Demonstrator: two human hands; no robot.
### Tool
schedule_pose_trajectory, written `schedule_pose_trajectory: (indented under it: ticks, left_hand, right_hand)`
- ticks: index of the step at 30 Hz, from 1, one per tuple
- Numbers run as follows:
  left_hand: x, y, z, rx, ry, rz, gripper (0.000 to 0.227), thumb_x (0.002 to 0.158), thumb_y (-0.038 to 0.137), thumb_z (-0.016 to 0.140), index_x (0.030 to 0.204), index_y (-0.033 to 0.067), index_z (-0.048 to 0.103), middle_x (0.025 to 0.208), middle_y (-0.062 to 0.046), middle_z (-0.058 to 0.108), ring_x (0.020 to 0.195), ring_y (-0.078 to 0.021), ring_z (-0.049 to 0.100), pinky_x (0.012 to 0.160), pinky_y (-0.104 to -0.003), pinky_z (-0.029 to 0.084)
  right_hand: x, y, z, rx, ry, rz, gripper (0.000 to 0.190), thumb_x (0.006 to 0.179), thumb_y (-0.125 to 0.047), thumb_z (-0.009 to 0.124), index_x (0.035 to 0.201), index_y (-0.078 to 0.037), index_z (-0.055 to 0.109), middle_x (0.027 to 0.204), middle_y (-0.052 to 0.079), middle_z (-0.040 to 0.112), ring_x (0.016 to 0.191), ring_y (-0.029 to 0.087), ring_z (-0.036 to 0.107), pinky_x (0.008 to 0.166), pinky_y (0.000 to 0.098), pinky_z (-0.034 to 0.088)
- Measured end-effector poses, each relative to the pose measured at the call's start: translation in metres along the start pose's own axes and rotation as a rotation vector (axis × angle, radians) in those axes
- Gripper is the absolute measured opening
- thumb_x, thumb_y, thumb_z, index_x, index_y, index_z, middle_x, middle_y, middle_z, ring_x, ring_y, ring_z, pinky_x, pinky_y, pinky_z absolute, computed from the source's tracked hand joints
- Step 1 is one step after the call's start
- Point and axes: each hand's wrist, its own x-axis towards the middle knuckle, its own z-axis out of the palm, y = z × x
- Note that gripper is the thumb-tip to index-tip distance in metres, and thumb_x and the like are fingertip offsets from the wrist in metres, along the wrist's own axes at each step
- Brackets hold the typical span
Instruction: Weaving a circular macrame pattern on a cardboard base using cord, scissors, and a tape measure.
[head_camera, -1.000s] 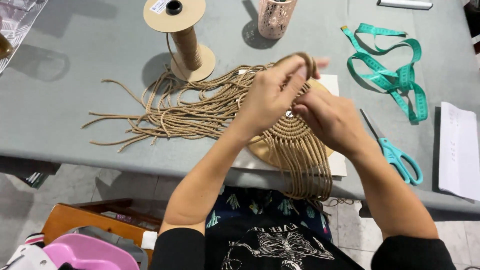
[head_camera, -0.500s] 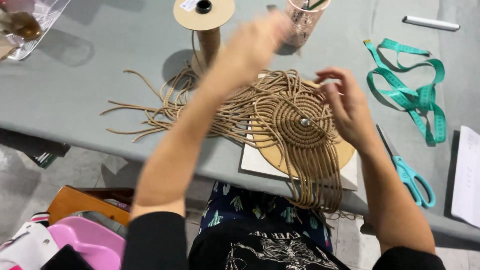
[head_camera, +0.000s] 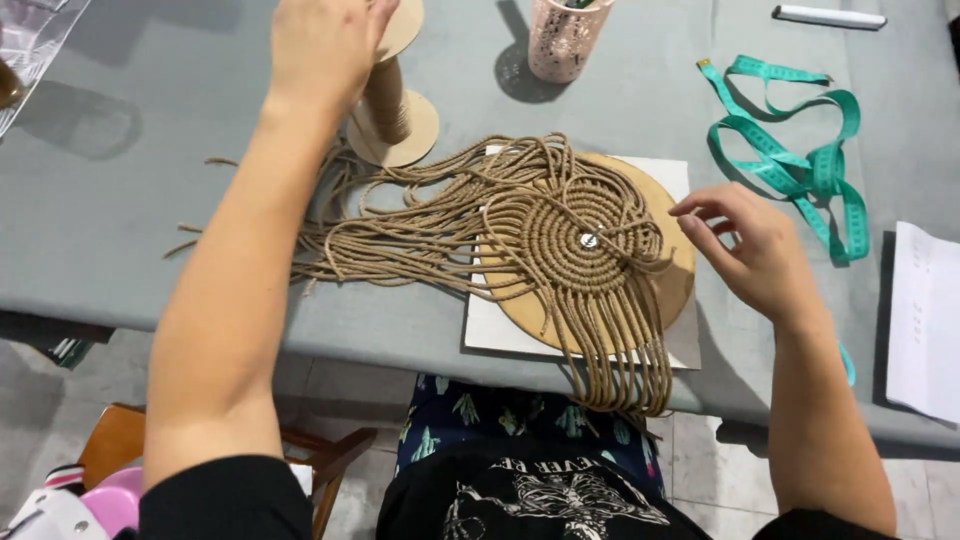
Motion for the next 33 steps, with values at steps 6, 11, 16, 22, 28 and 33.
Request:
schedule_pose_trajectory:
  ticks: [6,11,16,22,28,33]
  left_hand:
    - [-0.049,0.095,-0.146,-0.723,0.064,0.020,0.024,0.097,-0.007,0.053,0.117,-0.0010,0.064,0.110,-0.017,0.068,0.086,-0.0309,0.058,0.071,-0.039,0.044]
    - [-0.109,0.188,-0.158,-1.019,-0.084,0.303,0.015,0.101,0.020,0.066,0.114,0.0166,0.071,0.112,-0.006,0.067,0.109,-0.0241,0.066,0.095,-0.038,0.053]
    - [-0.127,0.209,-0.142,-0.959,0.011,0.342,0.010,0.100,0.016,0.065,0.108,0.0177,0.070,0.109,-0.003,0.066,0.109,-0.0220,0.065,0.097,-0.036,0.053]
    - [-0.119,0.204,-0.155,-1.057,0.060,0.311,0.008,0.102,0.014,0.062,0.106,0.0115,0.068,0.106,-0.006,0.069,0.106,-0.0241,0.068,0.098,-0.038,0.055]
    - [-0.087,0.135,-0.171,-1.762,-0.190,-0.433,0.013,0.106,0.022,0.055,0.114,0.0118,0.057,0.095,-0.003,0.062,0.090,-0.0188,0.062,0.080,-0.034,0.053]
    - [-0.035,0.119,-0.219,-1.889,-0.117,-0.788,0.014,0.107,0.023,0.058,0.110,0.0100,0.055,0.091,0.001,0.055,0.077,-0.0084,0.049,0.064,-0.018,0.042]
  right_hand:
    - [-0.034,0.012,0.015,-0.040,0.011,0.082,0.023,0.100,-0.015,0.065,0.118,-0.001,0.070,0.111,0.014,0.072,0.096,0.023,0.069,0.083,0.0334,0.061]
    - [-0.040,0.026,0.042,-0.223,0.092,0.071,0.018,0.097,-0.015,0.075,0.115,-0.016,0.073,0.109,0.004,0.073,0.100,0.026,0.071,0.089,0.0428,0.058]
    - [-0.030,0.016,0.039,-0.190,0.061,0.048,0.018,0.095,-0.018,0.076,0.113,-0.015,0.075,0.109,0.006,0.074,0.100,0.026,0.072,0.089,0.0405,0.058]
    - [-0.030,0.026,0.053,-0.210,0.015,0.022,0.019,0.092,-0.024,0.078,0.107,-0.013,0.076,0.109,0.007,0.075,0.099,0.028,0.073,0.085,0.0414,0.059]
    - [-0.020,0.029,0.024,0.093,0.105,0.174,0.014,0.105,-0.016,0.066,0.117,-0.010,0.068,0.094,0.009,0.073,0.090,0.030,0.071,0.086,0.0433,0.056]
    - [-0.002,-0.021,-0.008,-0.014,0.252,0.005,0.016,0.115,-0.008,0.055,0.114,-0.003,0.070,0.100,0.009,0.067,0.078,0.019,0.055,0.068,0.0322,0.041]
